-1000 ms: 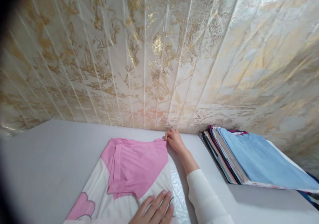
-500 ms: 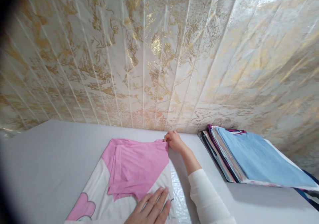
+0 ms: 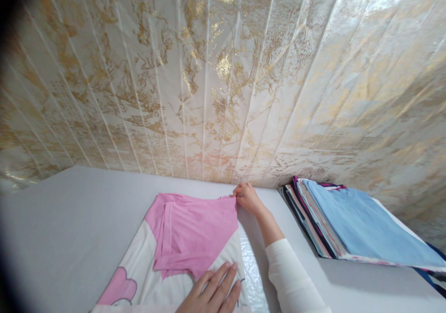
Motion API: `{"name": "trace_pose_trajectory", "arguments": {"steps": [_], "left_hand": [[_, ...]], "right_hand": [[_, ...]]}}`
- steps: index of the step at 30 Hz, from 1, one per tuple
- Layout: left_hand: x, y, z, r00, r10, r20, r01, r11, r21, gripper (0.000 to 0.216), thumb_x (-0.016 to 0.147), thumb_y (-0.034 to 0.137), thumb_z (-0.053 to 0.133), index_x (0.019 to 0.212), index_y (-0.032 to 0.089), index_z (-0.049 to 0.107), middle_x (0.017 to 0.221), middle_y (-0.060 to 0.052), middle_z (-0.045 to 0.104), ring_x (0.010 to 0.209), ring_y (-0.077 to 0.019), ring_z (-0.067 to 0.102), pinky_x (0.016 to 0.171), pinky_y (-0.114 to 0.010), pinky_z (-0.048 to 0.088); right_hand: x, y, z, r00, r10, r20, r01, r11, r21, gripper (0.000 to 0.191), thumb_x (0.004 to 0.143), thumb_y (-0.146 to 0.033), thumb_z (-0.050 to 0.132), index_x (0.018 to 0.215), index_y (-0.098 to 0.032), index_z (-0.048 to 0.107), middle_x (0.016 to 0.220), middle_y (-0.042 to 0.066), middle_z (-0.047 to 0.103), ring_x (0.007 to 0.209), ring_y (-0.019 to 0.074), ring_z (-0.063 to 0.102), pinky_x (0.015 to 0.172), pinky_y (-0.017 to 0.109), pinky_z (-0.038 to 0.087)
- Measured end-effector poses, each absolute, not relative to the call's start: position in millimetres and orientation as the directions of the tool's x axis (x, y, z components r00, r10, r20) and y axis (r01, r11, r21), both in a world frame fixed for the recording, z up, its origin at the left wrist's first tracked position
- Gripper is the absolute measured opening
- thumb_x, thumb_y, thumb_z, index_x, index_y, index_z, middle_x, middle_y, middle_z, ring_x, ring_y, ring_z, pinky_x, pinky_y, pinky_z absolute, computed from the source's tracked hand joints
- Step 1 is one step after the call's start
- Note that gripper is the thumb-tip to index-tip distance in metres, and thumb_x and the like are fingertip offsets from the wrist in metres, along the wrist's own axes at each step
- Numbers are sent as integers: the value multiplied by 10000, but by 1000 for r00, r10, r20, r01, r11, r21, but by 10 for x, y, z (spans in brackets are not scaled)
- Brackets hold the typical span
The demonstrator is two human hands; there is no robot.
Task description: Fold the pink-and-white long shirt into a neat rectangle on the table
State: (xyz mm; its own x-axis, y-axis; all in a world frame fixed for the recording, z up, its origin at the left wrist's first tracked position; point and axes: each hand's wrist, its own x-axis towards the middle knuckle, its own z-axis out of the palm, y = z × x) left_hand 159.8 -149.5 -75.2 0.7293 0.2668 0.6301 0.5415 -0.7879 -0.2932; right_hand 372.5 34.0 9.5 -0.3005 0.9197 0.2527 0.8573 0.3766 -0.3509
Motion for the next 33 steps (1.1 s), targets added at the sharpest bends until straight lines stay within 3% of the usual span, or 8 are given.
{"name": "trace_pose_trajectory", "arguments": {"steps": [6,13,18,21,24,27,30,33], "left_hand": [[1613,-1510,-726,715,246,654,556,-768,-319,264,979,269,459,1222,189,529,1347,-58,567,1273,-194,487,1085,-323,335],[1620,-1513,-617,645,223,731,592,-751,-293,227,978,275,449,1154,207,576,1246,-7,639,1191,-173,543,1018,-284,378],[1598,-1548,-614,693,252,676,577,-756,-310,253,988,280,421,1187,199,555,1273,-22,624,1191,-170,544,1024,-285,363],[1627,-1558,-610,666,254,702,600,-741,-301,249,983,295,431,1176,214,564,1241,-9,645,1153,-171,566,945,-280,408],[1595,-1545,-413,651,245,719,569,-784,-248,209,975,258,439,1128,211,573,1179,3,672,1112,-153,575,852,-252,439],[1347,-1493,-3,702,449,553,545,-839,-11,154,939,275,471,1022,200,577,1094,-10,669,980,-157,601,795,-246,456],[890,-1383,387,544,762,353,748,-630,208,108,868,222,504,952,195,566,981,-37,633,897,-214,580,801,-326,456],[455,-1237,566,430,885,177,836,-464,293,148,816,80,462,817,188,564,884,-25,609,844,-201,560,771,-315,433]], "right_hand": [[3710,357,68,-255,897,361,870,376,-318,255,715,-16,490,682,-193,671,900,67,581,889,222,461,819,340,343],[3624,297,145,-230,907,354,883,347,-316,260,742,1,444,702,-190,615,842,48,594,840,191,497,778,296,366],[3396,209,161,-268,920,286,881,354,-314,34,803,-175,595,804,-208,598,780,15,612,754,173,530,678,257,381],[3281,169,157,-254,926,279,900,331,-282,100,803,-141,598,725,-203,588,806,60,617,818,211,532,749,301,386],[3151,62,226,-228,918,324,912,318,-260,131,822,-89,518,822,-196,595,922,106,609,918,252,518,830,363,388],[2928,-227,295,-300,869,394,820,446,-358,242,816,-58,455,978,-200,565,997,96,597,974,245,529,867,377,420],[2675,-660,229,-390,829,400,642,556,-527,305,852,-93,420,1115,-210,519,1073,94,607,1024,232,564,874,372,475],[2521,-1034,16,-442,793,419,586,609,-534,408,896,-165,435,1299,-231,433,1322,118,520,1241,259,474,1013,436,429]]}}
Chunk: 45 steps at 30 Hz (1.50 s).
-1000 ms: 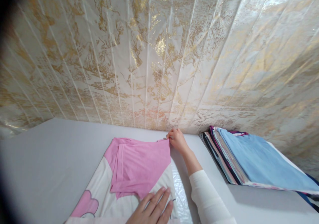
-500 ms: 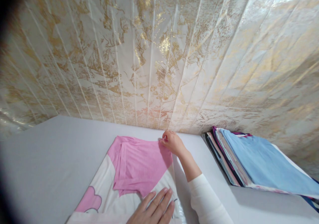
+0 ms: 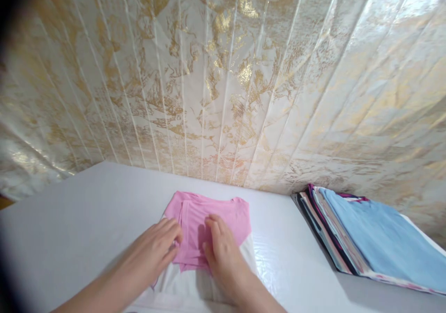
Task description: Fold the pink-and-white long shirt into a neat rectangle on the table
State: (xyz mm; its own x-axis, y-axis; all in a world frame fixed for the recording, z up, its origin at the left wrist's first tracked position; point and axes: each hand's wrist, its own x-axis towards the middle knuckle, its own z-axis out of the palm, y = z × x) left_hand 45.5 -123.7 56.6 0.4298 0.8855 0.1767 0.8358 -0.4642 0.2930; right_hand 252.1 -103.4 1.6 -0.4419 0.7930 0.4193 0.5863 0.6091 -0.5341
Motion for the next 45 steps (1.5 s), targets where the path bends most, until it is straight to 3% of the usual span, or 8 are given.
{"name": "trace_pose_trajectory", "arguments": {"steps": [5,10,17,21,25,31,38,45], "left_hand": [[266,-1135,547,389,920,49,793,-362,489,160,844,147,500,727,189,601,819,5,614,849,-176,571,774,-281,406],[440,-1190,482,353,934,65,786,-333,521,113,803,183,560,699,193,601,801,12,611,842,-181,564,763,-280,384],[456,-1245,443,331,944,-12,786,-269,556,77,785,217,534,709,208,530,762,12,606,761,-176,547,712,-280,368],[451,-1206,395,328,941,-86,587,-132,799,67,803,286,493,797,220,490,809,8,619,773,-174,578,720,-276,408],[475,-1138,369,284,947,-152,246,82,966,341,712,410,623,954,202,503,1052,-104,651,1034,-255,594,878,-346,434],[438,-1134,499,242,936,-255,217,204,955,545,779,480,598,1223,223,413,1421,-126,426,1018,-216,610,870,-331,452],[396,-1127,468,342,917,-203,382,62,922,396,784,423,507,1106,199,454,1191,-100,557,713,-153,620,802,-327,460],[489,-1113,588,238,930,-282,228,229,946,537,735,453,608,1192,205,475,1421,-105,432,1190,-266,509,962,-345,389]], "right_hand": [[2483,-1228,-302,-432,787,441,648,611,-455,559,922,-230,461,1457,-253,300,1496,111,358,1386,299,299,1084,543,344],[2455,-1231,-281,-475,811,341,719,581,-381,740,909,-370,531,1524,-265,134,1542,113,248,1405,341,235,1075,597,324],[2420,-1312,-53,-511,846,153,782,531,-326,782,912,-567,444,1508,-132,183,1564,106,104,1438,307,75,1161,527,159],[2424,-1321,19,-506,857,94,795,506,-334,806,915,-618,382,1506,-113,166,1564,99,49,1440,297,23,1171,505,119],[2406,-1321,48,-496,864,81,801,492,-342,800,922,-612,366,1506,-108,155,1564,94,44,1444,275,25,1175,488,116],[2409,-1323,43,-491,869,65,805,481,-349,811,916,-629,357,1504,-104,165,1562,103,61,1444,273,47,1171,493,122],[2389,-1331,44,-481,872,89,806,479,-348,818,909,-614,401,1502,-95,182,1564,101,79,1445,261,54,1178,462,108],[2399,-1330,17,-483,871,86,800,479,-362,805,911,-618,392,1503,-111,190,1566,94,77,1445,266,50,1176,467,110]]}}
